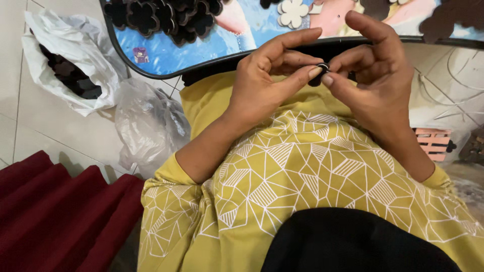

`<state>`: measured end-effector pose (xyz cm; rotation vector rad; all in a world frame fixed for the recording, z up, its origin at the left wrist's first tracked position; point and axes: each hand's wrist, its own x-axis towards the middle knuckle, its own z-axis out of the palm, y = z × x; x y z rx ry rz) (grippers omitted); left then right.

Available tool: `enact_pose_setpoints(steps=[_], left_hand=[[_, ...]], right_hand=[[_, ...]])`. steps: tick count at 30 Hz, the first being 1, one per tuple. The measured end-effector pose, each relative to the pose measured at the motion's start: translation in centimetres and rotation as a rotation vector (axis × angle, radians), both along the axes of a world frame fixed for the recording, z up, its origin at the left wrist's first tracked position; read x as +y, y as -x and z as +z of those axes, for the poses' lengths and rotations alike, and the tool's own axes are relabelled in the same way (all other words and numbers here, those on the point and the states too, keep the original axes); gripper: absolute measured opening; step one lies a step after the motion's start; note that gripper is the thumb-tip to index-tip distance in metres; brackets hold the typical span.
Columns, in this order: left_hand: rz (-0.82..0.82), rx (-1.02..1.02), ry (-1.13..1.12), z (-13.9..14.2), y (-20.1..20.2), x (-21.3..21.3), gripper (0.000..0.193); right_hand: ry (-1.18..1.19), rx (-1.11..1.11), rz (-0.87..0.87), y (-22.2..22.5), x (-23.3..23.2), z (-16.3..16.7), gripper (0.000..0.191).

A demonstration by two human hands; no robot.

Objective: The person sits with a tray of flower-shaped foam cutouts on their lap and assembles layered flowers one at a time, picking dark and light cutouts, aligning and pressing them together by hand, and placing the finished flowers back onto the tray. A glue container sits at the edge of the tray.

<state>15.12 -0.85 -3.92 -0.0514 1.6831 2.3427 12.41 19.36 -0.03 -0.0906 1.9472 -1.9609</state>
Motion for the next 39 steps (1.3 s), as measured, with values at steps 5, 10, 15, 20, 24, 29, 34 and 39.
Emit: enact_pose_setpoints(steps=[5,10,15,20,24,29,34,39], left_hand=[[0.029,0.046,-0.013,0.5,0.1,0.1,0.044],[-0.035,-0.011,-0.047,0.8,0.1,0.0,0.050],[-0.040,0.033,0.015,0.6,-0.3,-0.5,0.047],[0.009,0.068,0.027,0.5,-0.3,-0.6,0.042],[0.079,0.163,-0.024,0.7,-0.3,-1.4,0.041],[0.407,0.142,0.217,2.0,0.5,-5.8,0.035],[0.691,0.403,0.575,3.4,1.3,-9.9,0.026],[0.766,0.407,1.132,3.5,2.0,-10.0,0.035]], right_hand=[[-0.011,0.059,0.073,0.0,0.3,-0.6,0.084],[-0.178,0.244,0.125,-1.0,0.9,-2.2,0.077],[-0.108,0.228,0.145,-1.5,0.6,-2.8,0.080],[-0.103,0.170,0.124,-1.4,0.1,-2.6,0.083],[-0.043,0.199,0.114,-1.3,0.2,-2.8,0.083],[0.012,0.137,0.021,-1.3,0.7,-2.9,0.078],[0.023,0.189,0.060,-1.3,1.3,-3.1,0.070],[0.007,0.189,0.068,-1.1,1.5,-3.3,0.068]])
